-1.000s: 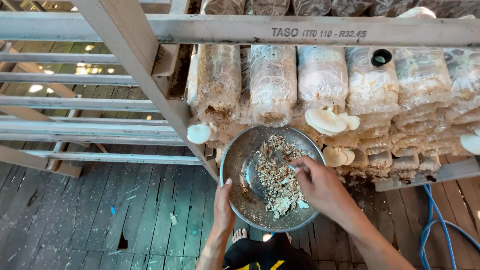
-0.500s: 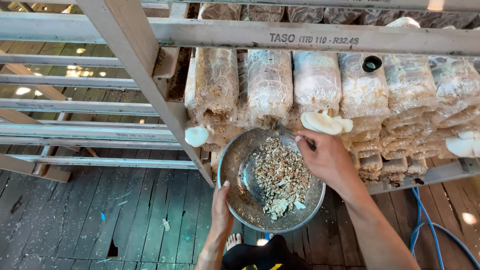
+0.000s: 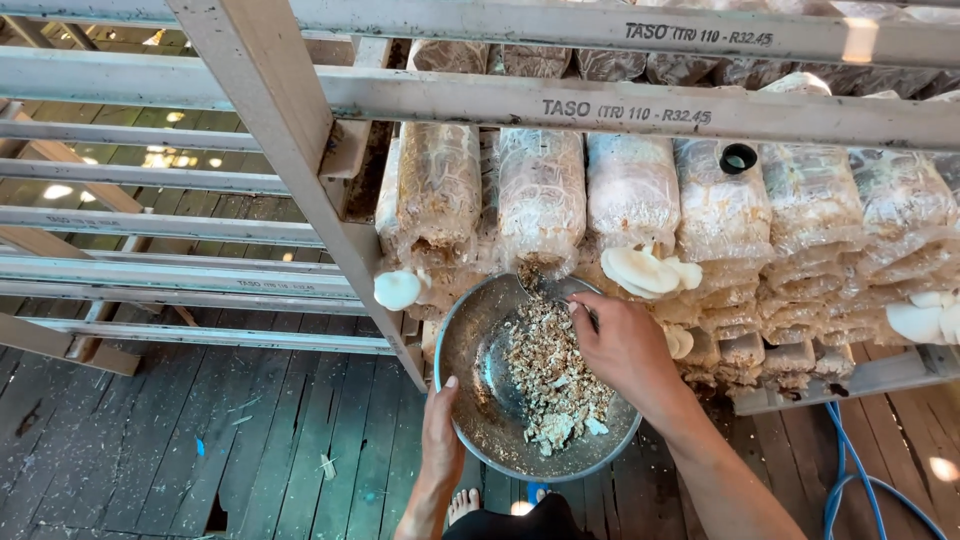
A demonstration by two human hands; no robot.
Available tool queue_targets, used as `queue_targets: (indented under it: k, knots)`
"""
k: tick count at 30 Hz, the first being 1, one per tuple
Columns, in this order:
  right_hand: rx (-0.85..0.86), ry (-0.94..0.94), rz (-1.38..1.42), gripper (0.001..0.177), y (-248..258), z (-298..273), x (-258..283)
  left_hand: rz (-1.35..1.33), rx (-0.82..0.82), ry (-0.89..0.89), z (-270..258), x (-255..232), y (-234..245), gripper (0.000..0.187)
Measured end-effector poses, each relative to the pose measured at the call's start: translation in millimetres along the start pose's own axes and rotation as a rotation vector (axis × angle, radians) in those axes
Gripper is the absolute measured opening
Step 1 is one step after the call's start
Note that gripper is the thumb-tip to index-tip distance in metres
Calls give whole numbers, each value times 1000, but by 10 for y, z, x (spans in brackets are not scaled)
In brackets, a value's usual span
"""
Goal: Harvesting mushrooms and cleaning the openings of cultivation bags using a spoon and hands.
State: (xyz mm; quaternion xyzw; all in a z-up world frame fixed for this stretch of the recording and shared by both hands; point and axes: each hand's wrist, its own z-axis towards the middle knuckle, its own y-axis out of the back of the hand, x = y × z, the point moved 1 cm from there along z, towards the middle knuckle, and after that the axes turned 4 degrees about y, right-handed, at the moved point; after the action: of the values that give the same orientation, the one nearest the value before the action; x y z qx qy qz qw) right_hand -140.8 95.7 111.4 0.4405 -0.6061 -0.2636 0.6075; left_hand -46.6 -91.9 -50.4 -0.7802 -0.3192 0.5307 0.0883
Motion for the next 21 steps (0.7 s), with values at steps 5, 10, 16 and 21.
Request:
queue_targets:
  k: [5, 10, 16, 21]
  knots:
    - [-59, -2, 48, 36, 148, -92, 95, -12, 8, -3, 27, 17, 3, 75]
    - [15, -30, 3, 36, 125, -91, 71, -50, 20, 0, 1, -9, -31, 74]
    - [-60, 15, 29, 35, 87, -89, 50, 5, 5, -19, 45, 45, 33, 68]
    - [-33, 5, 6, 38, -11, -32, -36, -48, 32, -7, 3, -63, -44, 75]
